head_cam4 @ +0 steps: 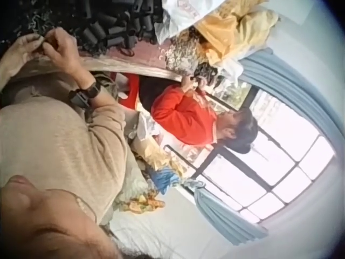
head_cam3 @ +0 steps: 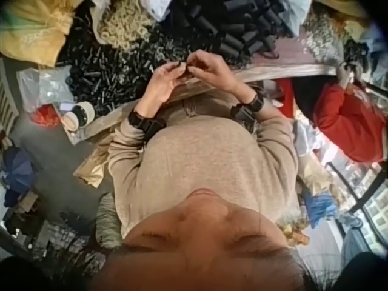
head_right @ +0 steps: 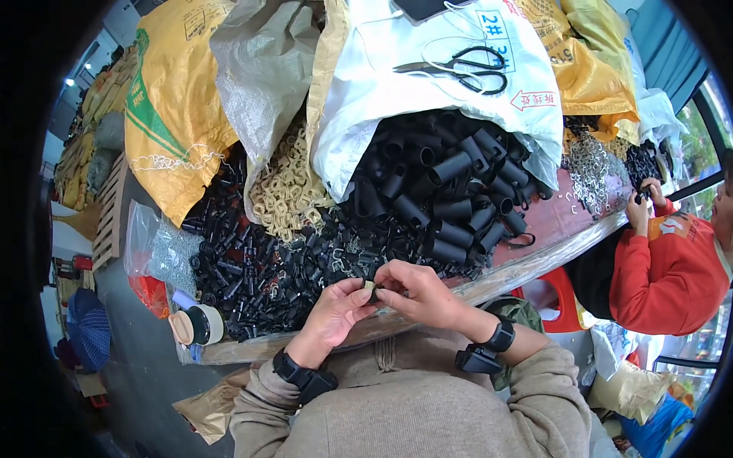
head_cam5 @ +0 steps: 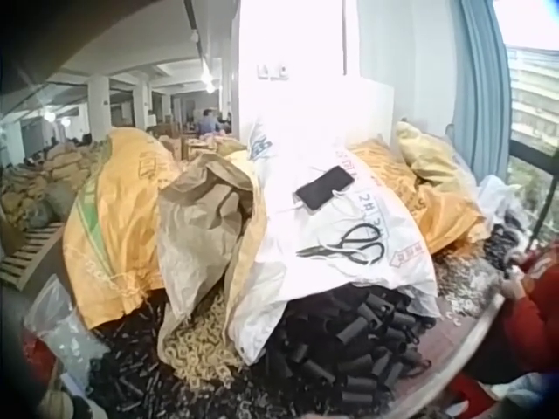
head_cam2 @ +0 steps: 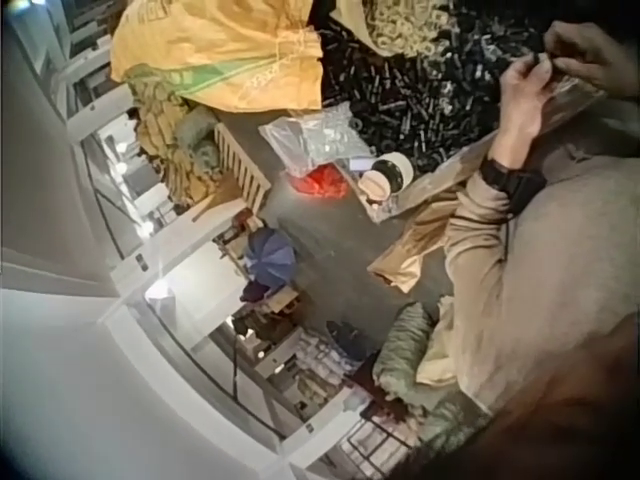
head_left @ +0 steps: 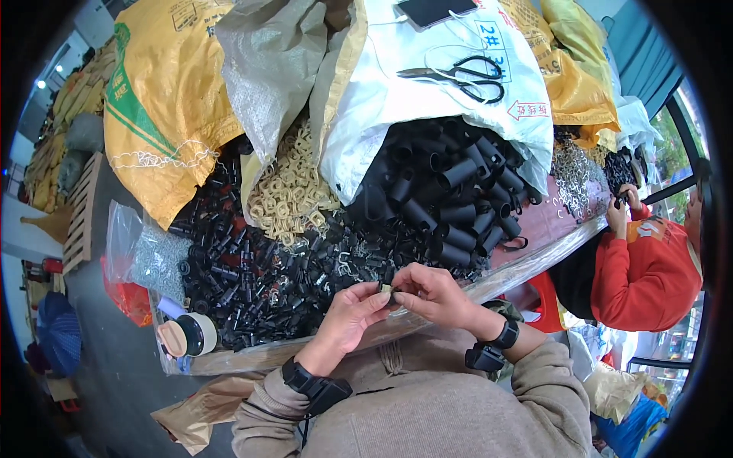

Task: The person assembles plastic components by hand, inserting a small beige piece into a black connector before sliding a larger black cylindrical sleeve over it. They then place the completed assembly back onto the table and repeat the process with more parts.

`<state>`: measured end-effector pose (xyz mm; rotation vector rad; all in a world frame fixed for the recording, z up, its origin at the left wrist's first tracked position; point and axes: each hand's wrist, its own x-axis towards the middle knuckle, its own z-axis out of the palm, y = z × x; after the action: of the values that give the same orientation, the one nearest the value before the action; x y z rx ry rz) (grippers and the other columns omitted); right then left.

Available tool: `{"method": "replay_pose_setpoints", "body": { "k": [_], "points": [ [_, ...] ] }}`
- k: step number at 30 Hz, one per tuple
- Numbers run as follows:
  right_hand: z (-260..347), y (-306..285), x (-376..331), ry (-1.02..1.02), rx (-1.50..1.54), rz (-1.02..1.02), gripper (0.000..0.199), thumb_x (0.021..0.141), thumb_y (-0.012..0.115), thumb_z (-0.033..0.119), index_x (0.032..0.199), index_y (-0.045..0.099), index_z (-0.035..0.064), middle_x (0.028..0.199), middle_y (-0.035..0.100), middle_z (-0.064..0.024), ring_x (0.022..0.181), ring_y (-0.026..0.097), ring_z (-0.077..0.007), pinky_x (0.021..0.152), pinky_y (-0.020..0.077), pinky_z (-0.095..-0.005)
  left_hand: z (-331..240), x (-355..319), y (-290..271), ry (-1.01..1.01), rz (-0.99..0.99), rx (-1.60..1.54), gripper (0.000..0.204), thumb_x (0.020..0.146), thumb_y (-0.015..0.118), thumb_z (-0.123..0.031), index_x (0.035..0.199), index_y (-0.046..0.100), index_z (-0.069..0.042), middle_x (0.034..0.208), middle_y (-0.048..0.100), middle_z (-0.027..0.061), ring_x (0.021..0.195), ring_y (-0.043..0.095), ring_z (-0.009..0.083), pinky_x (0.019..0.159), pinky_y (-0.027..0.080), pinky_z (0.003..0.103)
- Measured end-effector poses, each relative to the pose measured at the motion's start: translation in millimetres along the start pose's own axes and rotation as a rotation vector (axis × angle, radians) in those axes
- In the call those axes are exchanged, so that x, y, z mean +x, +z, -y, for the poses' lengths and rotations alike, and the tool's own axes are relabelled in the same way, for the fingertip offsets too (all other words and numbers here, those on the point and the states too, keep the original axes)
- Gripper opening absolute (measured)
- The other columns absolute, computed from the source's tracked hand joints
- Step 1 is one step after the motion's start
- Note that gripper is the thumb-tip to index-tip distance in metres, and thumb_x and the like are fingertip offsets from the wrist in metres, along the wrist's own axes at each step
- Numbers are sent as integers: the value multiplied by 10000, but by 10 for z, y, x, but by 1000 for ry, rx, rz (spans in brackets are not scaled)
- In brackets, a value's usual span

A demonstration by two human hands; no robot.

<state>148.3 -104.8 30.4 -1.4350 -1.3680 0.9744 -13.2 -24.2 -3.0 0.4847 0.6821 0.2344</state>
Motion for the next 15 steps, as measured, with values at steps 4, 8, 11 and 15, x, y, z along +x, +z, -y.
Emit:
{"method": "replay_pose_setpoints", "body": {
  "k": [4,8,11,15],
  "points": [
    [-80,-41,-69,-162,-241,-70,207,746,624,37,932,539,9,755,541,-89,615,544,-182,554,442,-269,47,96,-7,-32,32,-30,195,789,611,-91,965,558,-25,900,595,53,816,598,160,734,510,275],
    [-332,-81,-122,-392,-263,-248,221,725,658,98,915,589,9,695,532,-75,567,512,-194,508,420,-274,99,166,94,-71,69,-44,206,794,607,-103,974,553,-19,911,595,62,821,599,168,737,511,277],
    [-426,-196,-144,-459,-329,-253,236,713,670,127,906,602,10,696,535,-74,567,512,-192,501,416,-279,112,228,161,-104,89,-22,212,802,599,-115,982,548,-13,915,595,69,822,600,175,737,511,277],
    [-509,-291,-190,-524,-422,-261,257,676,688,145,886,609,19,682,536,-54,561,512,-180,496,412,-276,127,311,244,-163,126,33,222,821,578,-138,992,540,-2,913,596,82,813,605,185,736,511,275]
  ]
}}
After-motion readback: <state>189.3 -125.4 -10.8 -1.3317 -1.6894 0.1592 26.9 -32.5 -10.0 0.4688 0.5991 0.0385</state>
